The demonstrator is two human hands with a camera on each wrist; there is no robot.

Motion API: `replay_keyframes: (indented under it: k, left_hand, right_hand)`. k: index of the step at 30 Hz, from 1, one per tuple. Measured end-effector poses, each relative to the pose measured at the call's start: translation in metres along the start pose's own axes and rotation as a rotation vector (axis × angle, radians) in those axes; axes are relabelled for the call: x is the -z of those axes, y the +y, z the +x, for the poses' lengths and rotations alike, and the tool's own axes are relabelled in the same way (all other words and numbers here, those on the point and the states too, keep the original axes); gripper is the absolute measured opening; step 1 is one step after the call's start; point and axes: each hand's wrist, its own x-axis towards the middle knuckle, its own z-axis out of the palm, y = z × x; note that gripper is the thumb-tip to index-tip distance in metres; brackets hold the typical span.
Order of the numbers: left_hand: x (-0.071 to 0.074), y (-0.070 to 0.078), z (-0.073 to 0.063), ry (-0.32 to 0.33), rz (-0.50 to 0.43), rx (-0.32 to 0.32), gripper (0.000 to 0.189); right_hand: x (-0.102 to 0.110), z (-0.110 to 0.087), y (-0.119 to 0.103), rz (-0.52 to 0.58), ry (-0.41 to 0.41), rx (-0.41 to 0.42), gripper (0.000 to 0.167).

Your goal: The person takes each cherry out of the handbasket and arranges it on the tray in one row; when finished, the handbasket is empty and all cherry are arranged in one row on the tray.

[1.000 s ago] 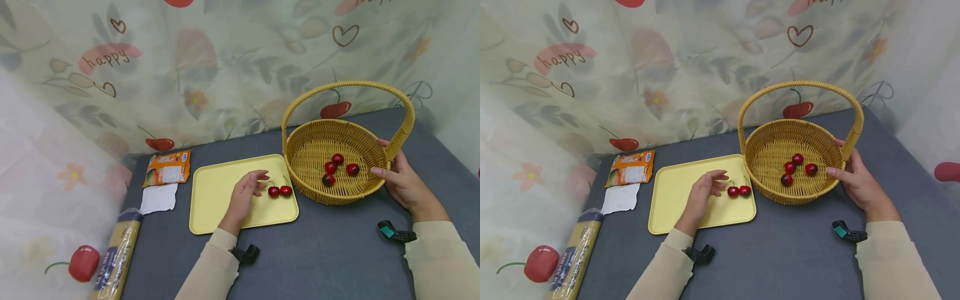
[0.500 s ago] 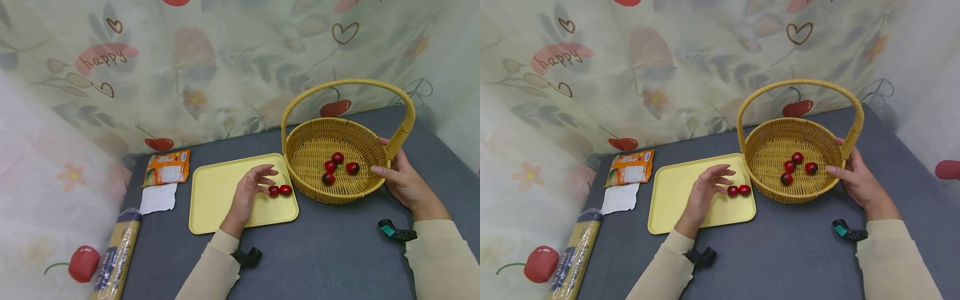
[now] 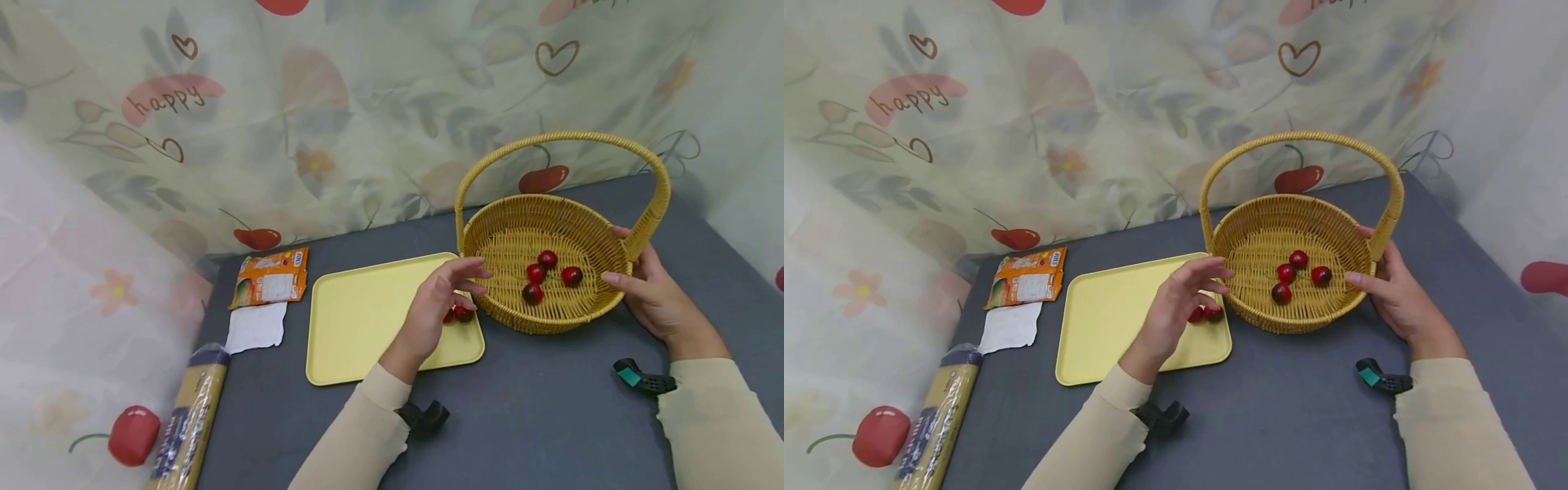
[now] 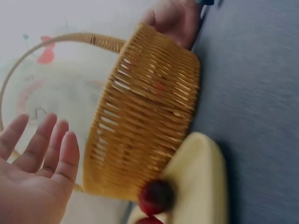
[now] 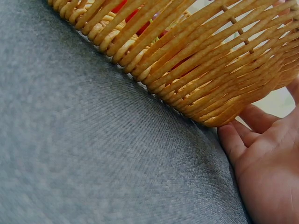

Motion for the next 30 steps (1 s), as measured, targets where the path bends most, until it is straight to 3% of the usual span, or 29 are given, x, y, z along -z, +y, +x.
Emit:
replay_keyframes:
  k: [4, 9, 14, 21, 27, 30]
  left_hand:
    - [-0.007, 0.008, 0.019, -0.036, -0.028, -0.007, 0.095]
    - [-0.013, 0.011, 0.04, -0.075, -0.067, 0.034, 0.099]
    - [-0.016, 0.004, 0.059, -0.133, 0.019, 0.107, 0.099]
    - [-0.018, -0.011, 0.08, -0.196, 0.123, 0.203, 0.057]
    - [-0.029, -0.017, 0.096, -0.25, 0.155, 0.265, 0.05]
    - [-0.034, -0.021, 0.104, -0.286, 0.261, 0.321, 0.048]
  right_hand:
    - [0.0, 0.0, 0.0, -0.014, -0.009, 0.0, 0.077]
    - [-0.001, 0.0, -0.001, -0.011, -0.022, 0.009, 0.075]
    - [-0.001, 0.0, -0.001, -0.016, -0.013, 0.004, 0.076]
    - [0.0, -0.001, 0.0, -0.024, -0.006, -0.009, 0.077]
    - [0.001, 0.0, -0.001, -0.014, -0.016, 0.003, 0.076]
    - [0.001, 0.0, -0.001, -0.015, -0.022, 0.008, 0.076]
